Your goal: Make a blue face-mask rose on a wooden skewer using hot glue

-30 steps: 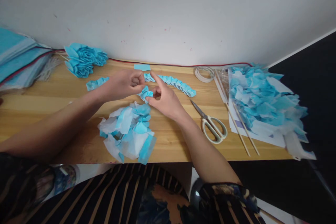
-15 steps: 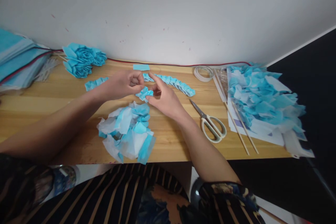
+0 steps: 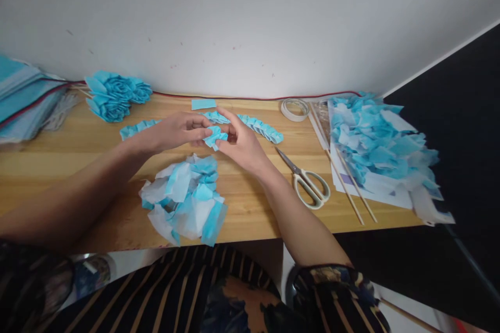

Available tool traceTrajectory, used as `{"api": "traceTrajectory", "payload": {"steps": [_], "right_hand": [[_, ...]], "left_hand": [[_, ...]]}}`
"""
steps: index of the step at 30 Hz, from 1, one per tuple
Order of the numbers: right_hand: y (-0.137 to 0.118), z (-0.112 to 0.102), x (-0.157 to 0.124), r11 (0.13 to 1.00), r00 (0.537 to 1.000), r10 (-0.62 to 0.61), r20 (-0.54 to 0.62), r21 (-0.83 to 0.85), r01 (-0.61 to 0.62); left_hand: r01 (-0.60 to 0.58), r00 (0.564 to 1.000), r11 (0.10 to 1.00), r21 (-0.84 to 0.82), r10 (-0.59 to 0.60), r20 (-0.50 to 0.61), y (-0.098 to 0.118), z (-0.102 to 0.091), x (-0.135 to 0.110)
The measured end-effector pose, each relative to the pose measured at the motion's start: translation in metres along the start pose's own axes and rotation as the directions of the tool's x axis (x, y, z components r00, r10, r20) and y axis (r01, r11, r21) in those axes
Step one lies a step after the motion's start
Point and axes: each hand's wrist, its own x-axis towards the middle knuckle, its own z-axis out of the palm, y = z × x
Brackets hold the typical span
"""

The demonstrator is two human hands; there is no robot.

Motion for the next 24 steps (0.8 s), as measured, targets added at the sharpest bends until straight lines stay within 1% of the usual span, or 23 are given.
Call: {"api": "traceTrajectory", "payload": {"steps": [5,10,14,18,20,22,24], "right_hand": [[-0.001,-0.001,0.000,1.000,1.000,0.008,0.005,-0.015,-0.008],[-0.001,0.000,-0.001,1.000,1.000,0.000,0.025,-0.020,0.000],[0.003,-0.002,0.001,0.995,0.998,0.043,0.044,0.087,-0.046],[0.007,-0.006,0.004,0.972,0.994,0.110,0.003,0.209,-0.108],[0.008,-0.007,0.005,0.958,0.991,0.131,0.012,0.255,-0.130],[0.008,-0.006,0.006,0.952,0.992,0.129,0.017,0.279,-0.128],[0.008,-0.004,0.006,0.957,0.994,0.102,-0.042,0.276,-0.086]], "left_hand": [[-0.009,1.000,0.998,0.069,0.011,-0.021,0.001,0.002,0.000],[-0.004,0.999,1.000,0.010,0.004,-0.043,0.000,0.009,0.001],[0.001,0.996,1.000,0.002,-0.001,-0.089,-0.003,0.010,0.003],[-0.017,0.992,0.999,-0.051,0.010,-0.125,-0.002,0.009,0.003],[-0.016,0.990,0.996,-0.085,0.004,-0.142,0.001,0.008,0.003],[-0.002,0.988,0.993,-0.118,-0.016,-0.155,0.002,0.009,0.003],[0.015,0.987,0.989,-0.147,-0.038,-0.157,0.003,0.009,0.003]]}}
